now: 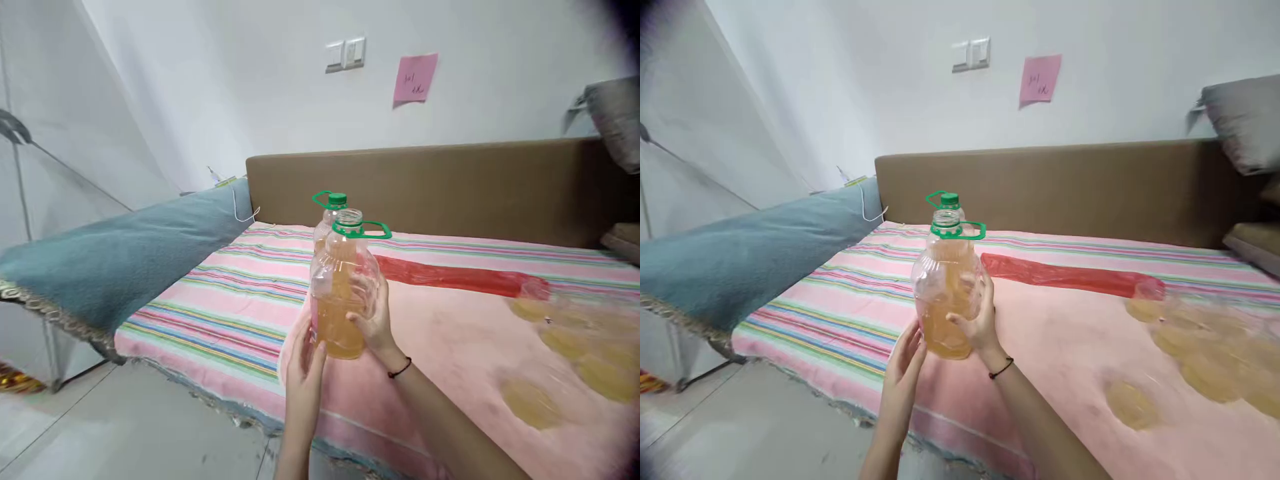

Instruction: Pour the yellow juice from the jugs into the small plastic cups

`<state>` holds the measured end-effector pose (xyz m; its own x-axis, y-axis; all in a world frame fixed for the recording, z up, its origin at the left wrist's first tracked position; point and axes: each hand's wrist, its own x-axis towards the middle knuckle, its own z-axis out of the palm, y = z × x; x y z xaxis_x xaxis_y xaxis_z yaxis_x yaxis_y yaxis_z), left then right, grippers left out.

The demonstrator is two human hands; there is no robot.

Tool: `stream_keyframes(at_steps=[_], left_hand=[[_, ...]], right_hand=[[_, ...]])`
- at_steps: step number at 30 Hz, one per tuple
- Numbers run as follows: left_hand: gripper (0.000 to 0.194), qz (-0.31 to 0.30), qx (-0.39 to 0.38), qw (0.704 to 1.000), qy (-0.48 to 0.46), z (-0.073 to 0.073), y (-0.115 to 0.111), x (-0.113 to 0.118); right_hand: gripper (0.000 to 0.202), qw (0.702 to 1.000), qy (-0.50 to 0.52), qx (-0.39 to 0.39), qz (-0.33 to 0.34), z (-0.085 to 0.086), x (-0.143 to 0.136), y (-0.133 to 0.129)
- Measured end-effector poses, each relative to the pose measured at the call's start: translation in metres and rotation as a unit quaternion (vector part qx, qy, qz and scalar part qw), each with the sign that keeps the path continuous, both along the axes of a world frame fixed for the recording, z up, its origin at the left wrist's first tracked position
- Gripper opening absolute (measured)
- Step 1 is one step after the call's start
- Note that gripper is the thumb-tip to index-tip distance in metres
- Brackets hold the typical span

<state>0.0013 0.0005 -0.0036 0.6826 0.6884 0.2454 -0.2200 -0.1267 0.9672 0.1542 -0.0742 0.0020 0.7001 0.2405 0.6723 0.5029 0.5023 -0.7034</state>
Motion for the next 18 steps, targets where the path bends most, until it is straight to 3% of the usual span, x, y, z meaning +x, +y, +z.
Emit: stream_keyframes(at_steps=[6, 9, 11, 13, 16, 18], left_hand=[[0.056, 0.005, -0.009, 1.000, 0.001, -0.018, 0.000, 0.004], [0.058, 0.040, -0.013, 0.999, 0.025, -0.014, -0.006, 0.004], [0.055, 0.085, -0.033, 0.995, 0.046, 0.002, -0.018, 0.000], [0.046, 0.090, -0.070, 0.993, 0.040, 0.030, -0.038, -0.011], [0.037, -0.037, -0.102, 0.993, -0.038, 0.079, -0.070, -0.050], [0.034, -0.075, -0.092, 0.992, -0.040, 0.106, -0.083, -0.092]], right_hand=[[0.111, 0.999, -0.036, -0.017, 0.012, -0.009, 0.009, 0.008], [0.111, 0.999, -0.037, -0.035, 0.009, -0.010, 0.010, 0.004], [0.110, 0.998, -0.030, -0.047, 0.011, -0.010, 0.010, 0.002], [0.113, 0.998, -0.016, -0.064, 0.015, -0.009, 0.008, 0.001], [0.117, 0.996, 0.000, -0.090, 0.022, -0.006, 0.007, -0.002], [0.122, 0.993, 0.002, -0.116, 0.034, -0.003, 0.007, -0.008]])
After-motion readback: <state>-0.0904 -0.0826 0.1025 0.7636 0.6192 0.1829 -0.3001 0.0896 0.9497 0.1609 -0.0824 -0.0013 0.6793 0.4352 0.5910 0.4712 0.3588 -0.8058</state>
